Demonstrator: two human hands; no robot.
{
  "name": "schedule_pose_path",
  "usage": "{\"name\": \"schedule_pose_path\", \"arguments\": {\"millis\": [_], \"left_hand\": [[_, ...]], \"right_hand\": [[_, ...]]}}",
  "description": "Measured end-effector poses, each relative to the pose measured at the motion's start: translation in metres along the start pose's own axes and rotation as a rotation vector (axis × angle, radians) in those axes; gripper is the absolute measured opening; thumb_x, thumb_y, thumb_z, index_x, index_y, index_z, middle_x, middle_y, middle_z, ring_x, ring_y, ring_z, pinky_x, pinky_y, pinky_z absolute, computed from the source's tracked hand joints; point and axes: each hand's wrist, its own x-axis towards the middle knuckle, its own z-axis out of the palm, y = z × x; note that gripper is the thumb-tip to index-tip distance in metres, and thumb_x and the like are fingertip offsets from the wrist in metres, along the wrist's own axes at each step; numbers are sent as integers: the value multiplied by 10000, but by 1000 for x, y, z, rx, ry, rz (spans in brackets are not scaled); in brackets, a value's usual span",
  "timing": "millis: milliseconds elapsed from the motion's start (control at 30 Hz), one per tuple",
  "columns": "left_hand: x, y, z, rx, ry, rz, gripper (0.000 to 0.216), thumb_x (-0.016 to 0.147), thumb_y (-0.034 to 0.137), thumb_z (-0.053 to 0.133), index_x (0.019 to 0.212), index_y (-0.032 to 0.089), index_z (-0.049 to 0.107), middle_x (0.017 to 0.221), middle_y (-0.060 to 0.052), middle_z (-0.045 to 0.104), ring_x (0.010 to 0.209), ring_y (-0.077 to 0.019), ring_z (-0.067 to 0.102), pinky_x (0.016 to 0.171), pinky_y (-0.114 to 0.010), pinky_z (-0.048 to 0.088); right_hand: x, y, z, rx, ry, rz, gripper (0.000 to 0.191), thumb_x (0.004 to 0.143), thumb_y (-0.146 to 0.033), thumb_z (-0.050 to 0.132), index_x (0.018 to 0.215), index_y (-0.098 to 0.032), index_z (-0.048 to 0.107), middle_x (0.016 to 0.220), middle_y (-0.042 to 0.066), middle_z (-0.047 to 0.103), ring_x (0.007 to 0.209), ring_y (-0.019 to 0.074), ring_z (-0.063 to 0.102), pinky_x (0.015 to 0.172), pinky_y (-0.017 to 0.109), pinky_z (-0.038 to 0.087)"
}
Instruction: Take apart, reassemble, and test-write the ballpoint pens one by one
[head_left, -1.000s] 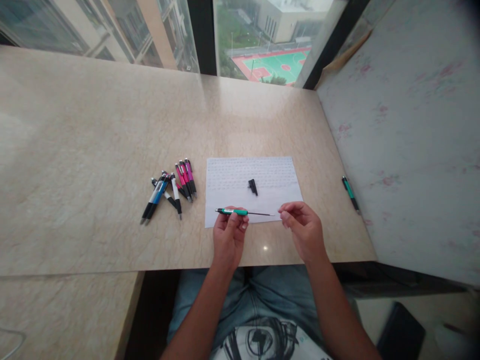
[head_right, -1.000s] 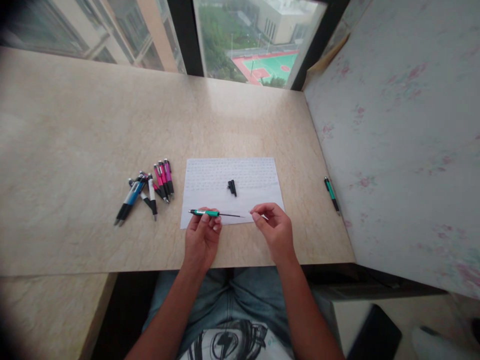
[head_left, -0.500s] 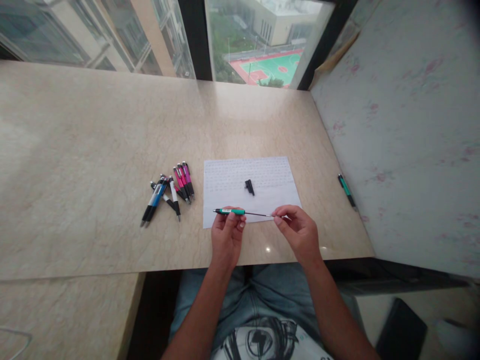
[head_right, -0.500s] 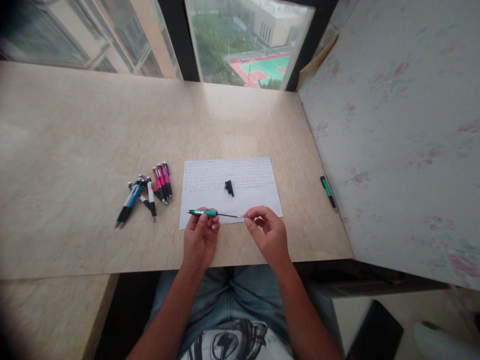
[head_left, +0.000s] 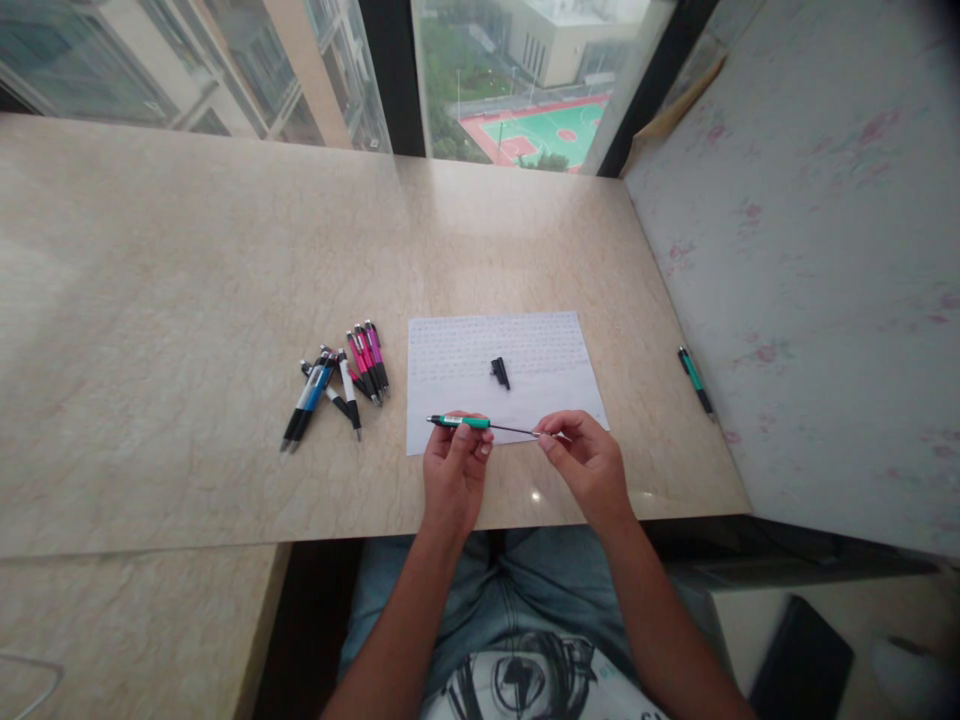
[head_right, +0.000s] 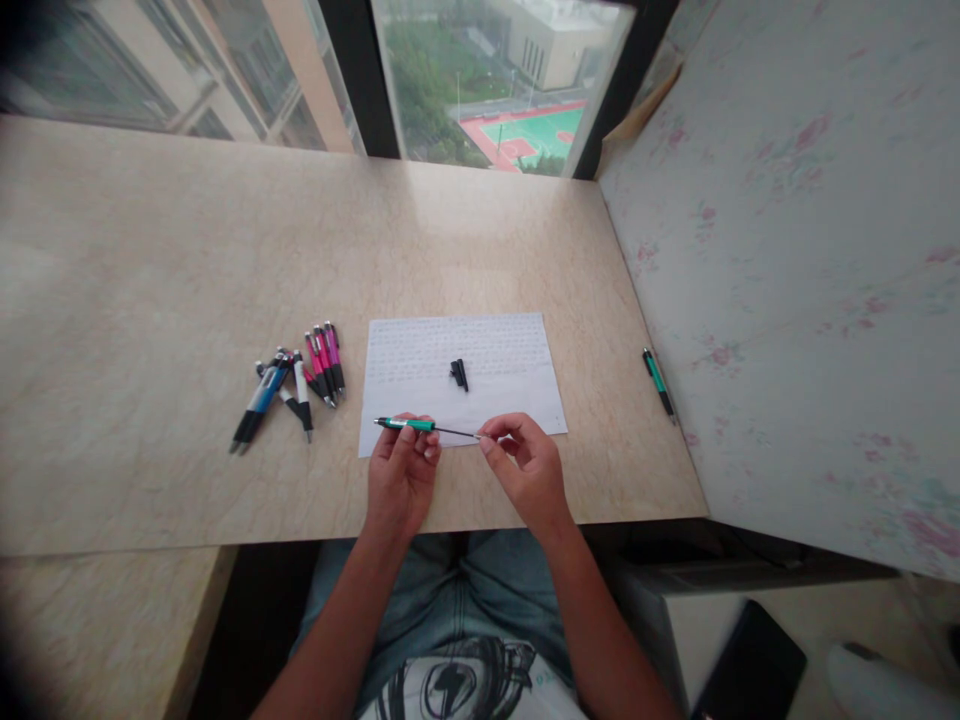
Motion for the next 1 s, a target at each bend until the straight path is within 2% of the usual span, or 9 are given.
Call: {"name": "schedule_pose_path", "arguments": {"millis": [400, 600, 1000], "left_hand": [[0, 0, 0, -17, 15, -6, 255, 719, 269, 822, 899, 183, 662, 835, -16, 695, 680, -87, 630, 588, -179, 469], [0, -1, -1, -17, 5, -18, 250, 722, 258, 820, 902, 181, 664, 836, -15, 692, 690, -91, 637, 595, -177, 477], [1, 1, 0, -26, 9, -7, 255, 718, 272, 824, 898, 182, 666, 835, -12, 689, 679, -79, 625, 595, -171, 479]], "right_hand": [[-3, -2, -12, 15, 68, -52, 46, 857, -229, 663, 874, -235, 621, 878, 32, 656, 869, 172, 639, 712, 289, 534], [-2, -2, -9, -39, 41, -8, 68, 843, -273, 685, 863, -229, 637, 894, 45, 686, 860, 185, 659, 709, 309, 555], [-6, -3, -15, -55, 89, -28, 81, 850, -289, 686, 864, -228, 635, 878, 44, 685, 830, 184, 659, 700, 315, 561]]}}
